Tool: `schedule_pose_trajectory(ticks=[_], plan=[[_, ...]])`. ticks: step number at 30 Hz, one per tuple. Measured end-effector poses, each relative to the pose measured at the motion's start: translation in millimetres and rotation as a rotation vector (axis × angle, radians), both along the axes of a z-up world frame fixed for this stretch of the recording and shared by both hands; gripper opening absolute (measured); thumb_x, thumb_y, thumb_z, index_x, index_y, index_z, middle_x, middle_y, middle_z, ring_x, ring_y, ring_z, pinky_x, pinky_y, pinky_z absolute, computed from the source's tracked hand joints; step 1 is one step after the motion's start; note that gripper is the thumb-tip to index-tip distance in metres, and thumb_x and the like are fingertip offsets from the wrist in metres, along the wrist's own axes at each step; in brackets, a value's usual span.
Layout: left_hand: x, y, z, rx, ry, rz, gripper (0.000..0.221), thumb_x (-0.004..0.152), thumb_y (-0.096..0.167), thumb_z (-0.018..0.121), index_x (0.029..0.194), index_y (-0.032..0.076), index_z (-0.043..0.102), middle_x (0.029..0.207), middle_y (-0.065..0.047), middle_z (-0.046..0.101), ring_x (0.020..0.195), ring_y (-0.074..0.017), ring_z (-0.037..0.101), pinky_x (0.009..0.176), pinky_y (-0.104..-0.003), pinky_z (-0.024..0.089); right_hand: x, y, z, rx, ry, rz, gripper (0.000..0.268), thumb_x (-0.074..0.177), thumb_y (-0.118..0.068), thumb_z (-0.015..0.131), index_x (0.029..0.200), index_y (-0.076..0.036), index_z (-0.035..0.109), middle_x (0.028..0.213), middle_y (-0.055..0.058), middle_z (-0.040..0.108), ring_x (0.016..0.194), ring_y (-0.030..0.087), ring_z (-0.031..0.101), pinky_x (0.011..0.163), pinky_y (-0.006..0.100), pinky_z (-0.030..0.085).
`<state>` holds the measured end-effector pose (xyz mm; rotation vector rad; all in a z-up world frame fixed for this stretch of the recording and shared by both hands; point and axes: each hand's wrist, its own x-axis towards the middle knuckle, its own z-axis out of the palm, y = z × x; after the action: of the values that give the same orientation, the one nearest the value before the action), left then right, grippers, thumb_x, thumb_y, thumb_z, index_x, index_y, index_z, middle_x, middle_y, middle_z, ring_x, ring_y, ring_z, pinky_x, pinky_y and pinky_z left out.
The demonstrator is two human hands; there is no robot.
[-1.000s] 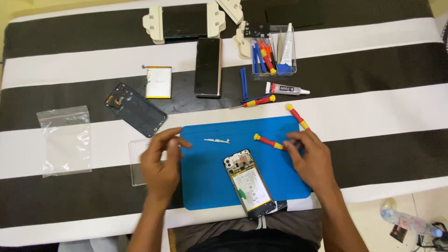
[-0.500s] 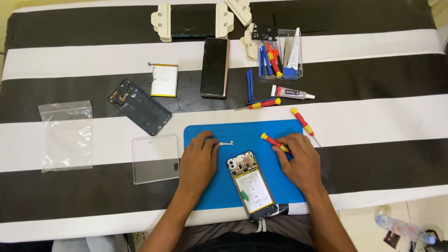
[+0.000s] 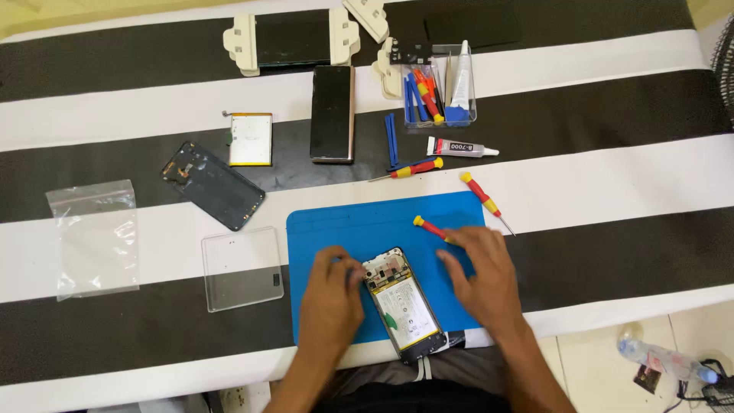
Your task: Replacing a battery and reassembling the back cover of a mobile phone
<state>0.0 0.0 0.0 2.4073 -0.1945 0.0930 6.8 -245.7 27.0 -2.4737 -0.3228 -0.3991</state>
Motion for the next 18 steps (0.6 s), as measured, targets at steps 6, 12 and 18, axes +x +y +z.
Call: schedule_pose_trajectory(ticks=[6, 12, 18], plan=[[-25, -32, -24, -0.021, -0.012, -0.008, 0.017, 0.098, 0.014, 0.063, 0.106, 0.000, 0.069, 0.126, -0.015, 0.059, 0.101, -0.0341, 0.064, 0.076, -0.047, 0.057, -23, 17, -20, 0.171, 0.206, 0.090, 0.030, 0.093, -0.018, 0.073, 0.121, -0.007, 0.071, 0.102, 0.006, 0.073, 0.096, 0.021, 0.066, 0.083, 0.036, 0.054], [-25, -37, -26, -0.021, -0.016, 0.002, 0.019, 0.098, 0.015, 0.063, 0.106, -0.001, 0.070, 0.122, -0.014, 0.061, 0.105, -0.0321, 0.063, 0.085, -0.046, 0.054, -23, 23, -30, 0.117, 0.167, 0.097, 0.024, 0.096, -0.016, 0.071, 0.117, -0.007, 0.070, 0.102, 0.007, 0.069, 0.091, 0.024, 0.061, 0.079, 0.037, 0.051], [-27, -32, -23, -0.055, 0.033, -0.020, 0.017, 0.100, 0.017, 0.062, 0.104, 0.001, 0.069, 0.119, -0.011, 0.061, 0.099, -0.0302, 0.064, 0.082, -0.045, 0.054, -22, 27, -29, 0.094, 0.166, 0.094, 0.018, 0.097, -0.016, 0.068, 0.111, -0.006, 0.073, 0.101, 0.008, 0.070, 0.089, 0.024, 0.061, 0.075, 0.037, 0.051]])
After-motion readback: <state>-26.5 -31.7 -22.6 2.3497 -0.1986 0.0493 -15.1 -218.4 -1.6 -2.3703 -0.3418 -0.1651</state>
